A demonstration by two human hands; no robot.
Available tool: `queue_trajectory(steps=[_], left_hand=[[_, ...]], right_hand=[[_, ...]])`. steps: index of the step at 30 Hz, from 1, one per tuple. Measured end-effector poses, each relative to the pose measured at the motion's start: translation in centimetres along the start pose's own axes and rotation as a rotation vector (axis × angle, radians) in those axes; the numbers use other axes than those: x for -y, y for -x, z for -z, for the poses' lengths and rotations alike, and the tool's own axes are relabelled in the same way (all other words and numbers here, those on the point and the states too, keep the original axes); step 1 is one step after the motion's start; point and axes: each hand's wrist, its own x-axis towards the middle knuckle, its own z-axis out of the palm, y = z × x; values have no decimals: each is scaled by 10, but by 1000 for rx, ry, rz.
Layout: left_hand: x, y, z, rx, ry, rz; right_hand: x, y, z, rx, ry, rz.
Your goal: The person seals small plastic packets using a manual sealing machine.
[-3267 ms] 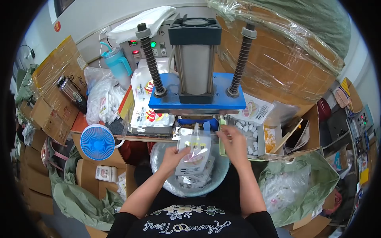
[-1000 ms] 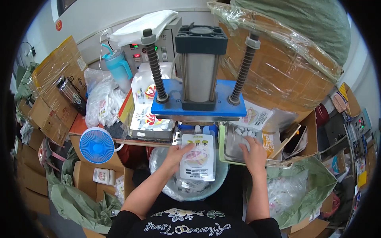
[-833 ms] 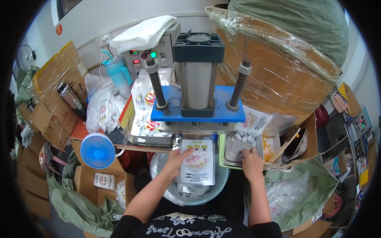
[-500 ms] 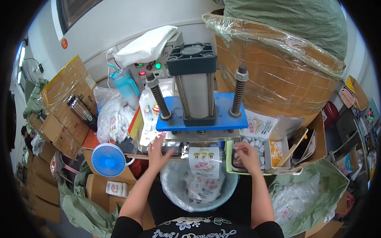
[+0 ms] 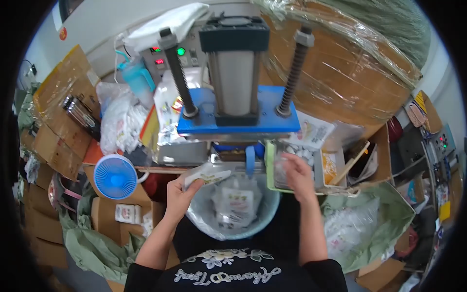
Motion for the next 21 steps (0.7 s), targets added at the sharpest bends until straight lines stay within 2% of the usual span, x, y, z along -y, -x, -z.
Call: queue_trajectory(steps=[1, 3, 4, 8, 9, 10, 12, 13, 14, 16, 18, 19, 20, 21], left_hand=[[12, 4, -2, 90, -129, 55], [28, 11, -21, 101, -37, 128], [35, 14, -29, 104, 38, 193], [62, 25, -42, 114, 5, 157], [57, 26, -39, 146, 11, 141], [61, 27, -35, 142, 1, 139], [70, 26, -27, 252, -104, 138], [70, 25, -24, 325, -210, 121], [70, 22, -26, 331, -211, 118], [67, 11, -33, 335, -140, 285], [56, -4, -45, 305, -54, 324], [48, -11, -51, 262, 101, 378], [42, -17, -56, 219, 257, 430], [37, -24, -61, 209, 347, 457]], right_hand=[[0, 3, -15, -14, 124, 39], [1, 5, -46, -15, 247, 79], [1, 7, -59, 61, 298, 150], [-11, 10, -88, 213, 411, 313], [-7, 13, -89, 257, 491, 203], [-6, 14, -89, 261, 482, 207], [-6, 18, -86, 381, 654, 2], [-16, 16, -82, 434, 673, 110], [-18, 16, -80, 427, 673, 112], [-11, 14, -83, 208, 682, 317], [-19, -8, -61, 150, 644, 354], [-16, -15, -51, 101, 601, 387], [-13, -16, -42, 104, 606, 393], [-3, -13, -37, 29, 360, 207]])
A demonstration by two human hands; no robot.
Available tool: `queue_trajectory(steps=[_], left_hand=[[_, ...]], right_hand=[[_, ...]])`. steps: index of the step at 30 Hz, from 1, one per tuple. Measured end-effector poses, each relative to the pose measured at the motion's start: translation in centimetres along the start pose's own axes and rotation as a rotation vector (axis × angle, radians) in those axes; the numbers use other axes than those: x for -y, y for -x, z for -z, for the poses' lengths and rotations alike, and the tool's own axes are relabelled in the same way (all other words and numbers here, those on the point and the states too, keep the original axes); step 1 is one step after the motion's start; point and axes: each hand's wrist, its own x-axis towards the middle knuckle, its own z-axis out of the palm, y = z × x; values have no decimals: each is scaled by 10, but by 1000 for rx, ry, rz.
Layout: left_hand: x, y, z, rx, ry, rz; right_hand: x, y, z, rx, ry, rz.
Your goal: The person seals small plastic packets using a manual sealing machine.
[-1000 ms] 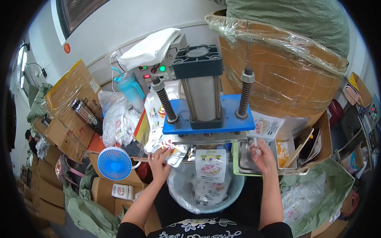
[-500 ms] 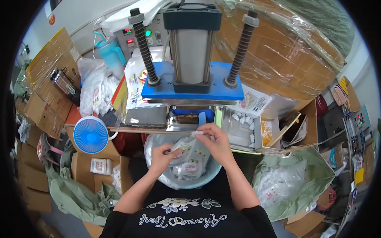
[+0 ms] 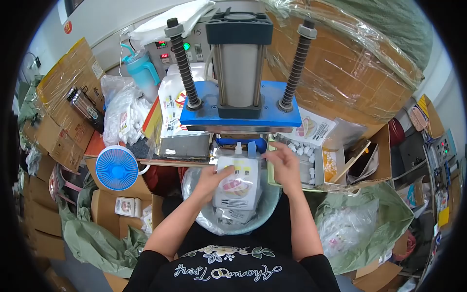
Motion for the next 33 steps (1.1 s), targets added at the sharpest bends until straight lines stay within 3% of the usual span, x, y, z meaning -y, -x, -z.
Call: queue_trajectory(steps=[1, 2, 4, 5, 7, 8, 11, 14, 17, 18, 20, 21, 23, 24, 30, 33], left_hand=[[-3, -5, -3, 1, 8, -8], [-5, -11, -6, 0, 62, 25], [-7, -20, -9, 3, 126, 46], [-6, -24, -9, -2, 174, 75], [-10, -26, -9, -11, 224, 95], [-11, -25, -9, -13, 165, 67], [-22, -26, 14, 20, -25, 52], [-58, -36, 51, 81, -358, 40], [-61, -82, 90, -302, -594, -241], [-56, -92, 98, -315, -597, -248], [-48, -104, 109, -664, -1205, -977], [-43, -102, 112, -672, -1207, -980], [-23, -90, 117, -527, -1502, -636], [-17, -79, 114, -498, -1429, -594], [-6, 0, 113, -486, -1381, -745], [-21, -3, 110, -640, -1149, -827]], right_hand=[[5, -1, 10, -64, -241, -194], [-11, -4, 26, -59, -232, -186], [-53, -12, 53, 29, -1287, -281], [-47, -12, 53, 37, -1280, -276], [-28, -10, 47, -372, -1382, -570], [-42, -10, 52, -245, -1467, -511], [-41, -8, 52, -58, -1402, -437], [-38, -8, 45, -91, -1217, -356], [-50, -8, 44, -92, -1089, -318], [-54, -7, 43, -81, -1059, -306], [-44, -8, 33, -150, -1003, -303], [-46, -8, 35, -142, -1005, -301], [-53, -4, 44, -97, -906, -246], [-48, -3, 42, -135, -854, -235], [-41, 3, 39, -201, -530, -216], [-33, 7, 32, -265, -359, -204]])
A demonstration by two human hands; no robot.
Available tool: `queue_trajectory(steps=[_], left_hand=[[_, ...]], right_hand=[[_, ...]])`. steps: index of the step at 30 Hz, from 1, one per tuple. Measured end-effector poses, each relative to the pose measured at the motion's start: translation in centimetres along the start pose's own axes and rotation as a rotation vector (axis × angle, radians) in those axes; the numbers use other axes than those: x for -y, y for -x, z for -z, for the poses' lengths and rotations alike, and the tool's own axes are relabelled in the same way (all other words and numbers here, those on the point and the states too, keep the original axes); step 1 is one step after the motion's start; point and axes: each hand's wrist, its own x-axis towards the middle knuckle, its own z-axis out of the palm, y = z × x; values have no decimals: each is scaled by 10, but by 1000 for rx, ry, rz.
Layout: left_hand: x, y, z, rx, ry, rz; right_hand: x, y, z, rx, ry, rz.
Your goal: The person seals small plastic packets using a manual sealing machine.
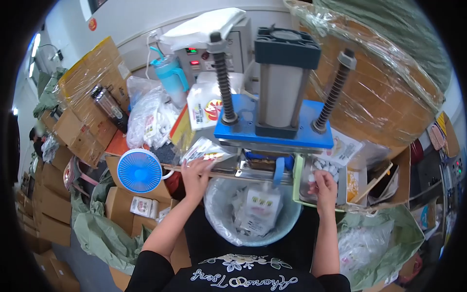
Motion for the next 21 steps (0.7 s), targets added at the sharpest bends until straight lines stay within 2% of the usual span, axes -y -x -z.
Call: queue_trajectory(steps=[4, 6, 7, 10, 14, 16, 18, 19, 20, 21], left_hand=[[-57, 2, 27, 118, 216, 68], [-76, 27, 17, 351, 730, 402], [-79, 40, 4, 394, 821, 470], [-88, 64, -19, 439, 840, 521], [-92, 81, -25, 425, 850, 491], [-86, 78, -16, 436, 797, 476], [-64, 85, -23, 615, 622, 409], [-61, 89, -28, 646, 692, 434], [-58, 92, -34, 654, 696, 428], [-61, 87, -36, 659, 721, 466]], right_hand=[[4, 8, -10, 51, 274, 199], [9, 17, -30, 74, 323, 255], [12, 22, -42, 95, 356, 284], [19, 39, -76, 162, 410, 337], [16, 47, -93, 295, 524, 417], [10, 48, -90, 331, 608, 369], [11, 48, -84, 488, 897, 471], [5, 46, -80, 557, 935, 491], [4, 46, -79, 547, 938, 488], [5, 46, -80, 445, 851, 452]])
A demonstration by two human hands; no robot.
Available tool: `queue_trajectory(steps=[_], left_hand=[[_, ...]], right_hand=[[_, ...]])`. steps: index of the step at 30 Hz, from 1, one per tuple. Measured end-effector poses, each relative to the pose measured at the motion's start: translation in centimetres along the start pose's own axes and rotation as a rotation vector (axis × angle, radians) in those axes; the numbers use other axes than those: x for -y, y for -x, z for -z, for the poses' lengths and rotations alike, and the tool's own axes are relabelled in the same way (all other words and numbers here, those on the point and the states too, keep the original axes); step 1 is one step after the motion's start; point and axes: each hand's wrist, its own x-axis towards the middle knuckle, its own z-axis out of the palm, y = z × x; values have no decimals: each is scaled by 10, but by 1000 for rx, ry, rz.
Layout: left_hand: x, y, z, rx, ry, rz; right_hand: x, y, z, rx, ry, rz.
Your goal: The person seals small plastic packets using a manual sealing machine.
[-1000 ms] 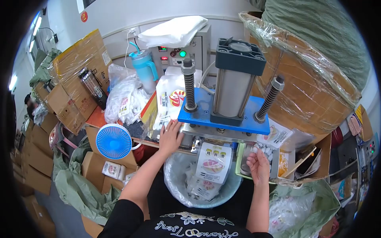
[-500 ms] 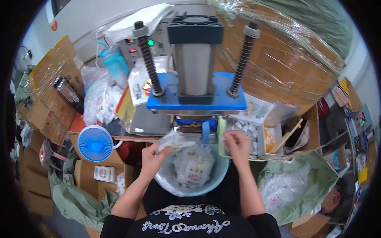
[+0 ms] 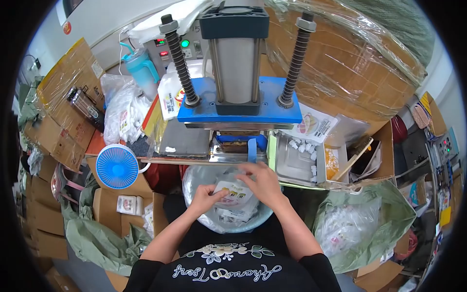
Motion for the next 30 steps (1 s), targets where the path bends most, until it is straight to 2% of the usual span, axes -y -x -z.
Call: queue_trajectory(steps=[2, 3, 5, 8, 9, 11, 16, 17, 19, 20, 21, 23, 24, 25, 27, 30], left_hand=[[-13, -12, -1, 2, 37, 22], [-24, -19, -4, -49, 118, 60], [-40, -32, -9, -109, 208, 92], [-60, -47, -16, -57, 650, 197], [-63, -51, -16, -63, 658, 186], [-69, -59, -13, -6, 739, 289], [-67, -59, -7, -4, 634, 263], [-65, -58, -1, -18, 628, 264], [-63, -59, 14, 98, 446, 173], [-61, -58, 26, 135, 303, 198], [-58, -56, 35, 124, 293, 194], [-48, -49, 48, 22, 404, 163], [-43, -47, 55, -16, 422, 169], [-39, -43, 59, -26, 415, 165], [-33, -37, 66, -152, 434, 188], [-31, -36, 72, -214, 473, 152]], right_hand=[[5, -5, 8, -160, -149, -104], [3, -7, 12, -161, -145, -102], [-5, -10, 27, -324, -122, -110], [-20, -4, 45, -356, -57, -146], [-23, -2, 50, -379, -25, -175], [-42, 4, 55, -404, -14, -187], [-65, 6, 66, -485, -54, -211], [-67, 5, 68, -469, 24, -212], [-72, 0, 73, -445, 178, -206], [-81, 0, 72, -448, 266, -122], [-85, -1, 70, -451, 254, -113], [-90, -3, 65, -439, 624, -1], [-91, -4, 61, -462, 648, 64], [-89, -5, 57, -466, 637, 71], [-82, -2, 53, -276, 337, -189], [-70, -1, 49, -310, 290, -158]])
